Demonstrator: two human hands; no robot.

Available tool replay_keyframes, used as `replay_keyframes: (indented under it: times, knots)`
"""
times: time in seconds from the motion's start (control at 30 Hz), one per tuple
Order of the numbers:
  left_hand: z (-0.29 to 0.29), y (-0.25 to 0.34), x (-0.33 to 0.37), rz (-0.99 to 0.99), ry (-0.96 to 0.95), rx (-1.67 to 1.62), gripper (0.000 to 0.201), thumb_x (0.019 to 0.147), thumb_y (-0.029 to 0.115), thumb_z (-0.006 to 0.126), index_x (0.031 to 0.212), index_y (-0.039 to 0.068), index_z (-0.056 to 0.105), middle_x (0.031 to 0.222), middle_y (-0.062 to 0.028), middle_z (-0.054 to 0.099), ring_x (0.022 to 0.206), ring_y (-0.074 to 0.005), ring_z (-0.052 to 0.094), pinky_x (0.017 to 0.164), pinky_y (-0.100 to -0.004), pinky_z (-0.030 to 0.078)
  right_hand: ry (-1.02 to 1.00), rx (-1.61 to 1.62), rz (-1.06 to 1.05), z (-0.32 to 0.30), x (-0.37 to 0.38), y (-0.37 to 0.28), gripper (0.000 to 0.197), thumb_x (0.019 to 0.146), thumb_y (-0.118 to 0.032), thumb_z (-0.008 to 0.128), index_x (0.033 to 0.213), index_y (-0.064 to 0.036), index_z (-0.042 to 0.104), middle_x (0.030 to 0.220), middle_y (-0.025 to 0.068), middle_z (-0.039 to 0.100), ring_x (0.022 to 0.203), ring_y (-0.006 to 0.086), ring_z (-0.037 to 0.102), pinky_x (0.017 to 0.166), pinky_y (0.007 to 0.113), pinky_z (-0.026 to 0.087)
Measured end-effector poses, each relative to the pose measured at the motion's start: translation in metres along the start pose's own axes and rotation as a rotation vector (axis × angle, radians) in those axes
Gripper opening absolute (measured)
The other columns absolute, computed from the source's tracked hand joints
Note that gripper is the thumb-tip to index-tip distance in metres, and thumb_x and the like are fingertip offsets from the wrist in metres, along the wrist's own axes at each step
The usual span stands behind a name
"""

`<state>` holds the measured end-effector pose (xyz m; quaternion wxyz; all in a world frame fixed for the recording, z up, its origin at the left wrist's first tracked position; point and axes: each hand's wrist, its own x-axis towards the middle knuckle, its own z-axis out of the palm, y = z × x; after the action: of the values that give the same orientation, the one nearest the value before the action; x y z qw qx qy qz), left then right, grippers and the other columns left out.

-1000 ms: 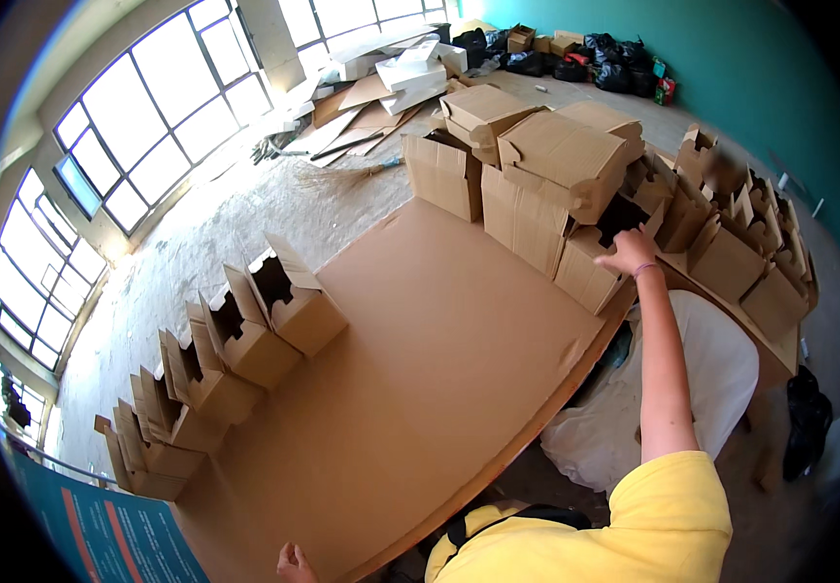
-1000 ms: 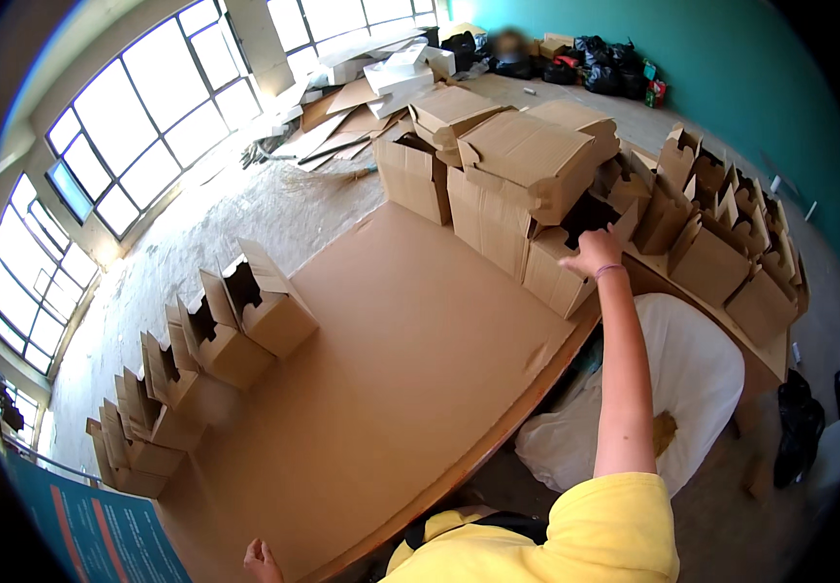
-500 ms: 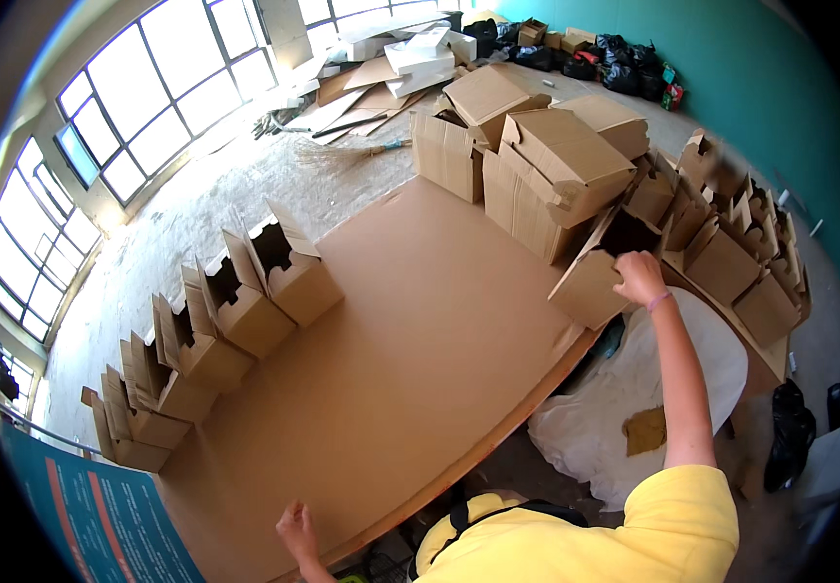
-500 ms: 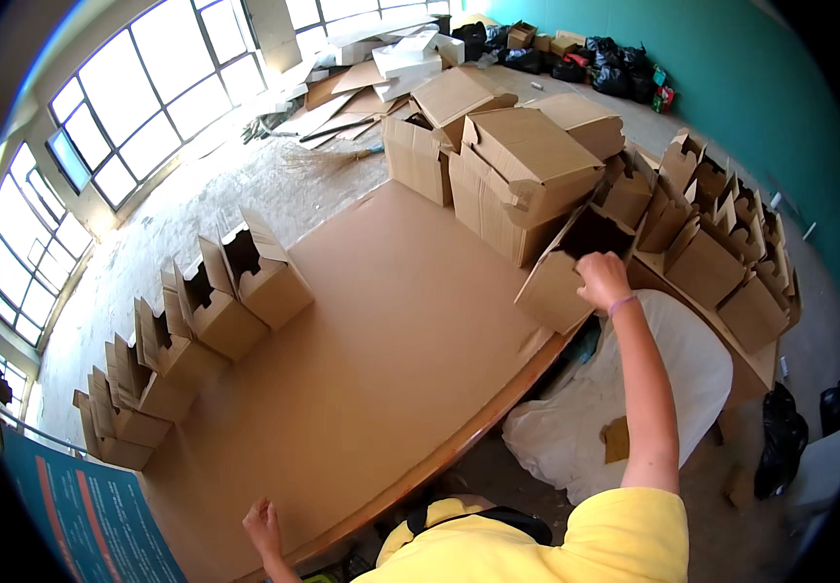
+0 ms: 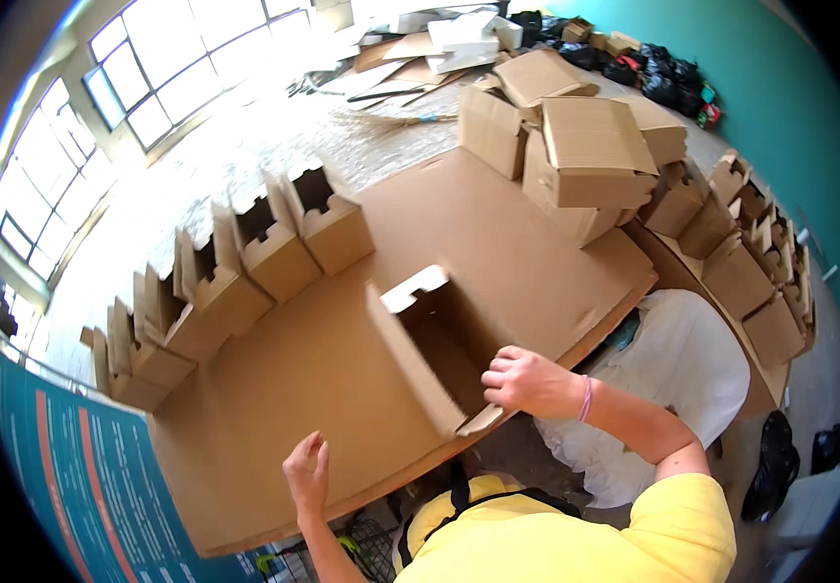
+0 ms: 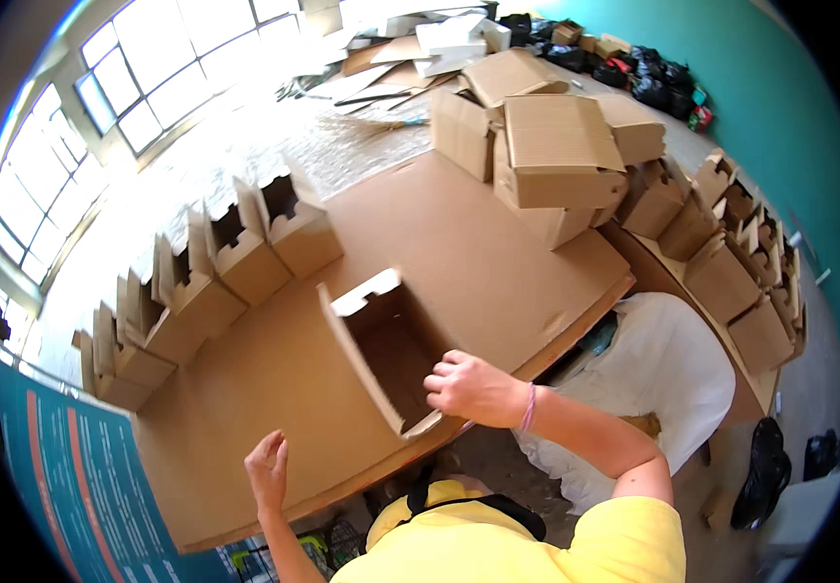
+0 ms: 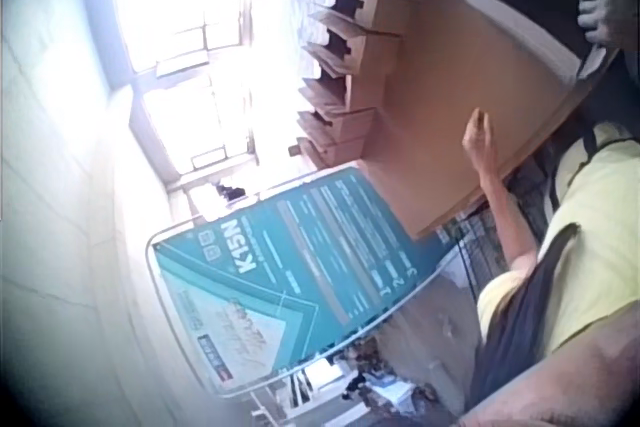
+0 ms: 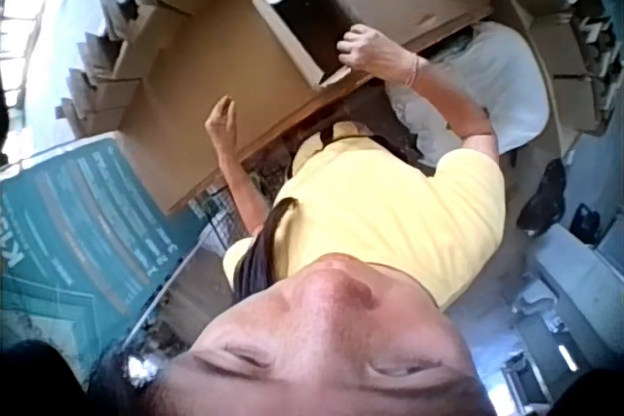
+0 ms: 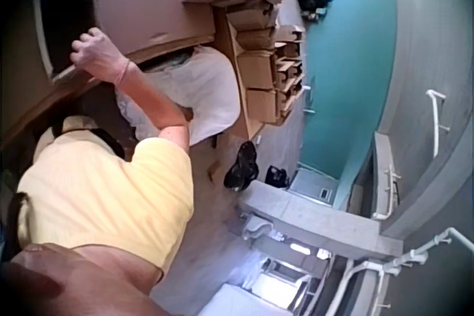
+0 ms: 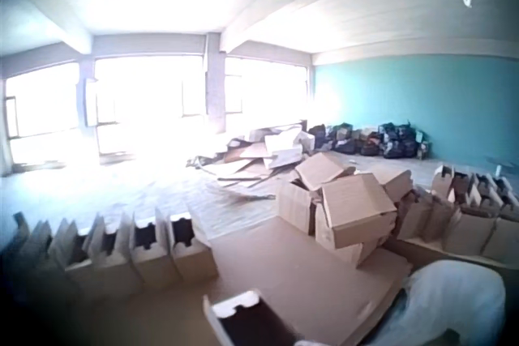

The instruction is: The person takes plastic bottles from a shopping cart, places them into cardboard boxes, folds the box flaps, and stacks the completed boxes on the table.

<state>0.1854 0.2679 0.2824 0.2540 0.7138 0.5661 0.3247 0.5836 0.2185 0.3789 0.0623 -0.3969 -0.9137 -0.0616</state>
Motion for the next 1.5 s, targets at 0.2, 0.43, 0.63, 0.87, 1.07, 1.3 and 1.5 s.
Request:
replay_keyframes:
  times: [0.2,0.43,0.63,0.87,1.07,1.3,1.5]
  knots:
    - [-0.038,-0.009,-0.028,-0.040,0.099,0.047,0.024,0.088,0.009,0.068,0.108,-0.004,0.067,0.100,-0.0174,0.072,0.091,-0.0281,0.070,0.084,-0.0360,0.053,0.072,0.012,-0.292,0.019,0.065,-0.014,0.008,0.073,-0.015,0.063,0.068,-0.0137,0.057,0.080,0.0015,0.055,0.091,0.0186,0.058,0.097,0.033,0.045]
    - [-0.099,-0.059,-0.123,-0.305,0.317,0.203,0.022,0.090,0.007,0.063,0.109,-0.005,0.067,0.101,-0.0180,0.072,0.089,-0.0280,0.071,0.082,-0.0345,0.054,-0.248,0.040,-0.095,-0.009,0.077,-0.024,0.057,0.071,-0.027,0.075,0.117,0.0035,0.061,0.116,0.0177,0.064,0.125,0.0319,0.052,0.119,0.044,0.028]
    - [-0.102,-0.141,-0.256,-0.686,0.610,0.071,0.020,0.091,0.003,0.059,0.107,-0.004,0.068,0.090,-0.0140,0.073,0.079,-0.0212,0.071,0.072,-0.0331,0.055,-0.230,0.167,0.034,-0.020,0.091,-0.062,0.098,0.070,-0.070,0.071,0.121,0.0124,0.056,0.107,0.0219,0.066,0.113,0.0339,0.059,0.117,0.051,0.027]
    - [-0.033,-0.235,-0.369,-0.984,0.428,0.203,0.023,0.085,0.016,0.065,0.099,0.000,0.072,0.083,-0.0180,0.072,0.075,-0.0297,0.071,0.069,-0.0368,0.054,-0.149,0.173,0.155,0.012,0.117,-0.107,0.043,0.079,-0.032,0.076,0.099,0.0060,0.068,0.079,0.0161,0.067,0.088,0.0296,0.064,0.112,0.050,0.035]
    - [0.031,-0.284,-0.418,-1.123,0.295,0.243,0.037,0.075,0.013,0.072,0.110,-0.001,0.068,0.103,-0.0225,0.070,0.098,-0.0366,0.067,0.087,-0.0426,0.053,-0.196,0.263,0.062,-0.005,0.122,-0.117,0.022,0.074,-0.008,0.071,0.096,-0.0051,0.073,0.074,0.0139,0.066,0.078,0.0300,0.063,0.097,0.047,0.048]
    - [0.016,-0.279,-0.389,-0.910,0.290,0.899,0.070,0.073,0.017,0.079,0.134,-0.002,0.050,0.120,-0.0218,0.064,0.109,-0.0382,0.063,0.097,-0.0447,0.049,-0.328,0.300,-0.161,-0.014,0.124,-0.135,0.027,0.064,-0.008,0.075,0.091,-0.0091,0.076,0.078,0.0057,0.071,0.087,0.0237,0.063,0.105,0.046,0.045]
    - [0.016,-0.358,-0.397,-1.394,-0.159,0.246,0.116,0.059,0.044,0.089,0.148,-0.002,0.031,0.143,-0.0245,0.049,0.120,-0.0385,0.057,0.101,-0.0451,0.047,-0.382,0.194,-0.166,-0.019,0.134,-0.136,0.022,0.067,-0.008,0.074,0.089,-0.0094,0.076,0.078,0.0041,0.070,0.089,0.0218,0.063,0.108,0.045,0.042]
